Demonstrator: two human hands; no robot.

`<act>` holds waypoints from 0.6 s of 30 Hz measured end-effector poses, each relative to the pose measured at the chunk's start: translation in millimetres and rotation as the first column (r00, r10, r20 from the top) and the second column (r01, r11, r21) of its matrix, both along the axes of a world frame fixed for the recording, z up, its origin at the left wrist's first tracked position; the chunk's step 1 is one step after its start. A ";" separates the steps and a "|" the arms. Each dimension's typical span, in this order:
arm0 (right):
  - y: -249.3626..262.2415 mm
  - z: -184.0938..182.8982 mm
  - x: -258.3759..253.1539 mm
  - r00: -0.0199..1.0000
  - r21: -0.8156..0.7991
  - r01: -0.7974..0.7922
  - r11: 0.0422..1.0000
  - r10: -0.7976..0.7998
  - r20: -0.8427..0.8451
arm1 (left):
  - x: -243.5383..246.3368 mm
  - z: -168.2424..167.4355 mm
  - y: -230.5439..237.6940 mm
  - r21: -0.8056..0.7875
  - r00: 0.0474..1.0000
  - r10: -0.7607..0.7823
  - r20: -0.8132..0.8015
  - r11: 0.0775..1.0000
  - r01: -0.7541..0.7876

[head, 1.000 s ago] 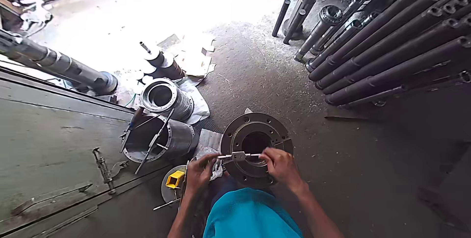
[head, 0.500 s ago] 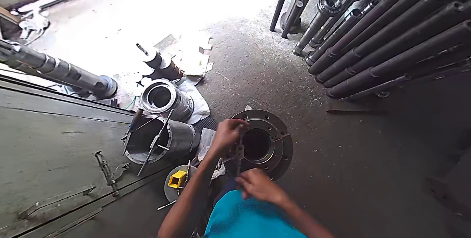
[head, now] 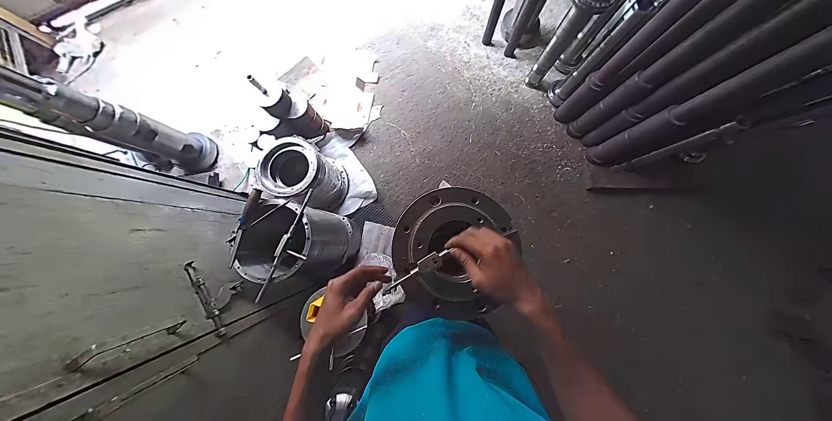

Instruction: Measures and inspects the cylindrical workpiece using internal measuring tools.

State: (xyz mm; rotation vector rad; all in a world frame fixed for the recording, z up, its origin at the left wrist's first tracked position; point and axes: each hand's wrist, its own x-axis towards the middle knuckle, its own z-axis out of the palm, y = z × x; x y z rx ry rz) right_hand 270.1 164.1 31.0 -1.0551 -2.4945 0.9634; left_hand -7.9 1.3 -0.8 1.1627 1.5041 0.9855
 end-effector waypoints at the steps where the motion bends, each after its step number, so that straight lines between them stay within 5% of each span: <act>1: 13.3 -8.8 3.9 0.998 0.067 -0.014 0.998 0.010 0.060 | 10.4 -3.0 -11.8 -0.018 0.996 0.062 0.064 0.998 -0.060; 5: 32.3 -22.7 15.4 0.968 -0.045 -0.091 0.995 0.099 0.232 | 51.5 -17.4 -18.6 0.039 0.921 0.361 0.149 0.928 -0.370; 9: -8.6 -12.5 29.8 0.952 -0.271 -0.004 0.963 0.086 0.294 | 43.6 -25.3 20.6 0.073 0.882 0.422 0.210 0.893 -0.445; 13: -75.0 -13.5 1.4 0.956 -0.505 0.016 0.863 0.134 0.260 | 37.6 -18.2 103.8 0.018 0.972 0.138 0.189 0.989 -0.144; 16: -106.6 -24.5 -37.1 0.982 -0.507 0.079 0.858 0.021 0.187 | 49.3 -9.1 145.5 0.028 0.980 -0.197 0.011 0.980 0.197; 18: -109.7 -23.2 -41.7 0.980 -0.439 0.057 0.897 0.034 0.197 | 51.8 0.5 146.2 0.014 0.958 -0.267 -0.105 0.963 0.270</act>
